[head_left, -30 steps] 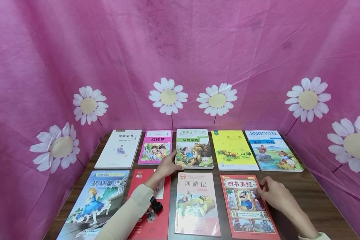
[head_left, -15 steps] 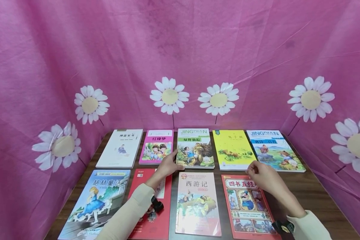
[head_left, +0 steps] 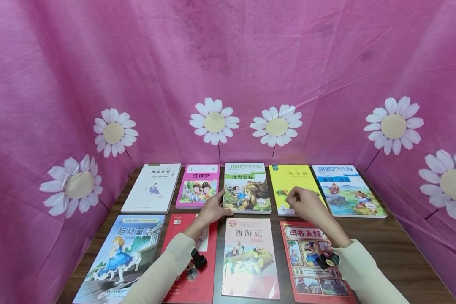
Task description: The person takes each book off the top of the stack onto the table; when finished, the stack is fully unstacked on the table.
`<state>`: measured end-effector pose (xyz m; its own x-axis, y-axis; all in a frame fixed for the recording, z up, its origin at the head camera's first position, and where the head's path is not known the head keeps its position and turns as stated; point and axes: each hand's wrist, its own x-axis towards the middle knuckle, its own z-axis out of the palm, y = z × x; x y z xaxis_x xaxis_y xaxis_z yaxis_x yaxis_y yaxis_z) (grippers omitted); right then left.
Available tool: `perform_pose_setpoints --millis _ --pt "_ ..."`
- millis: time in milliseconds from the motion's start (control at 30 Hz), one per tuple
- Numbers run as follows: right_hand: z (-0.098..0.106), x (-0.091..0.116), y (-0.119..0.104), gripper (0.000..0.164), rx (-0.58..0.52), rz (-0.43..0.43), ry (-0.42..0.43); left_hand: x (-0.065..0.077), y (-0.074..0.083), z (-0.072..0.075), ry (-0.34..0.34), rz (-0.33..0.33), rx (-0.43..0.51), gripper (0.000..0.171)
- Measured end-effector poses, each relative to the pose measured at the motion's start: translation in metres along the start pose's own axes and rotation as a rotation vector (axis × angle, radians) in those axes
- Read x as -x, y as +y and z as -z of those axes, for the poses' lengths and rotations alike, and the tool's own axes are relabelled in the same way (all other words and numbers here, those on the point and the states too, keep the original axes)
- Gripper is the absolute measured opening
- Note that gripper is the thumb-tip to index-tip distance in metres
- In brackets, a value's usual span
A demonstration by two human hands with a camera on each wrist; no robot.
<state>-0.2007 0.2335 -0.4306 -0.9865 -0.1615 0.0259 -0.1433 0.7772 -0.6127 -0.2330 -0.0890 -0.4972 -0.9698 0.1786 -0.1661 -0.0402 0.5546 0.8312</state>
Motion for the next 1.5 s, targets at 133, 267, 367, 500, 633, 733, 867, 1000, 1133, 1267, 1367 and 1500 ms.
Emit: perform_pose_setpoints --millis 133,267,367,500,633,733,867,1000,1133,1267,1367,1500 --pt "-0.005 -0.015 -0.006 0.014 -0.044 -0.004 -0.008 0.000 0.000 0.000 0.001 0.002 -0.002 0.095" --pt "-0.010 -0.029 -0.008 0.014 -0.095 -0.015 -0.023 0.000 0.000 0.000 0.001 0.002 -0.003 0.095" --pt "-0.014 -0.040 -0.007 0.016 -0.122 -0.031 -0.039 -0.001 -0.001 0.000 -0.002 -0.001 -0.001 0.095" --pt "-0.020 -0.056 -0.006 0.019 -0.138 -0.043 -0.062 -0.001 -0.001 0.000 -0.008 -0.002 0.010 0.095" --pt "-0.025 -0.070 -0.005 0.021 -0.157 -0.056 -0.083 -0.001 -0.002 0.000 -0.007 -0.003 0.011 0.096" --pt "-0.028 -0.080 -0.004 0.023 -0.172 -0.058 -0.090 -0.002 -0.002 -0.001 -0.006 -0.001 0.016 0.096" --pt "-0.033 -0.092 -0.003 0.022 -0.174 -0.058 -0.093 -0.002 -0.002 -0.001 -0.003 -0.004 0.018 0.096" --pt "-0.038 -0.101 0.000 0.022 -0.156 -0.072 -0.100 -0.002 -0.002 -0.001 -0.003 -0.002 0.020 0.096" --pt "-0.043 -0.109 0.003 0.018 -0.123 -0.083 -0.105 -0.003 -0.001 -0.001 -0.002 0.000 0.008 0.097" --pt "-0.048 -0.117 0.005 0.032 -0.077 -0.112 -0.137 -0.002 -0.001 -0.001 0.002 0.001 -0.008 0.097" --pt "-0.053 -0.120 0.007 0.049 -0.054 -0.128 -0.181 -0.002 0.000 -0.001 0.002 -0.001 -0.007 0.097" --pt "-0.062 -0.120 0.009 0.052 -0.055 -0.126 -0.188 -0.002 0.000 -0.001 0.002 -0.001 0.002 0.097"
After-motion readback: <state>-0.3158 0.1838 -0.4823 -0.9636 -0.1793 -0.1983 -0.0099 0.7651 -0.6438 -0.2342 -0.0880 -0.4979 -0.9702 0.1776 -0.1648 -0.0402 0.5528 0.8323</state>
